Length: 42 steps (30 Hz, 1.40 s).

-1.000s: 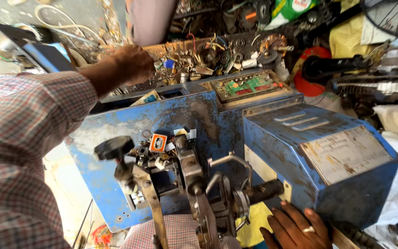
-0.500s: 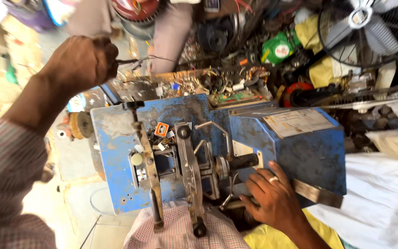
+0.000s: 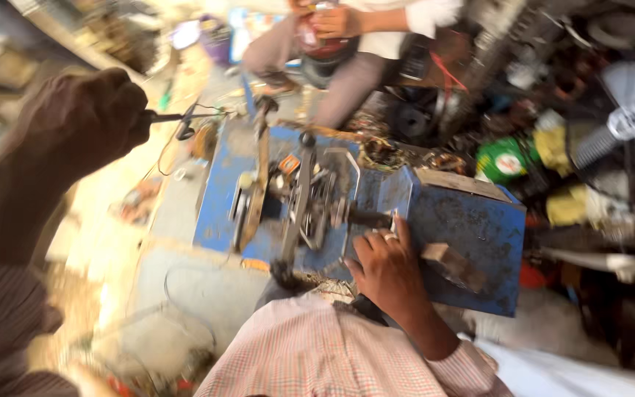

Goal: The person cuts insulation paper strips with scissors and inserts the paper strips into the slots of a motor stator core by hand.

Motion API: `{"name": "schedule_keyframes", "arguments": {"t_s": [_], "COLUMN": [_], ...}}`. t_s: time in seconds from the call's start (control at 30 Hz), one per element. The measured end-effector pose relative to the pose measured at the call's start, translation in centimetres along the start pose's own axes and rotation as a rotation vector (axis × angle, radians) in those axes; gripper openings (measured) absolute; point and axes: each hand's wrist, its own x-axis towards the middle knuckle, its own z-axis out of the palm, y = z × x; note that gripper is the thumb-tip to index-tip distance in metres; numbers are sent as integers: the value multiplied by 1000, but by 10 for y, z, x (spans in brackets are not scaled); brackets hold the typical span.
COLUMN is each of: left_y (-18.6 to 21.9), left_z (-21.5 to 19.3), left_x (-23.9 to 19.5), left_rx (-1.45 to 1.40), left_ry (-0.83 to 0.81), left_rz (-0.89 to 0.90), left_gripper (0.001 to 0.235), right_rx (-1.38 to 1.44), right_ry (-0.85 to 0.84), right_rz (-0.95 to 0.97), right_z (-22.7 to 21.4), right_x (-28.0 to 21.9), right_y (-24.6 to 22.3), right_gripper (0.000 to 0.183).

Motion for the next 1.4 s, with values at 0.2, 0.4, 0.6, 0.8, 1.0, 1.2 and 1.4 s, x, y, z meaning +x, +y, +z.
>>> {"name": "schedule_keyframes", "arguments": {"t_s": [0.2,0.4,0.6,0.8,1.0,1.2,1.4], "left_y": [80,154,196,172,147,120,126], "left_z": [11,-23,-33,-21,7,65,124], "left_x": [-102,-135,-142,-167,-219,-328,-403], "left_rx": [-212,-411,-577,-520,-690,-954,-1384], "left_ry": [100,102,150,198,139,207,343], "left_rz": [-128,-322,-285,-305,-343,-534,-792], "left_gripper": [18,11,13,15,18,20,21], "right_rx": [152,865,1427,1396,1532,1115,431], "right_ry": [153,174,-183,-231,390,350,-73], "right_rz": [-194,-99,-94,22,127,79,447], "right_z": [17,26,69,88,-29,-146,-147], "right_x": [-28,-42,3,16,97,55,-42], "right_y": [18,-3,-68,-80,-21,64,159], "right_gripper": [31,42,65,20,8,21,23]}}
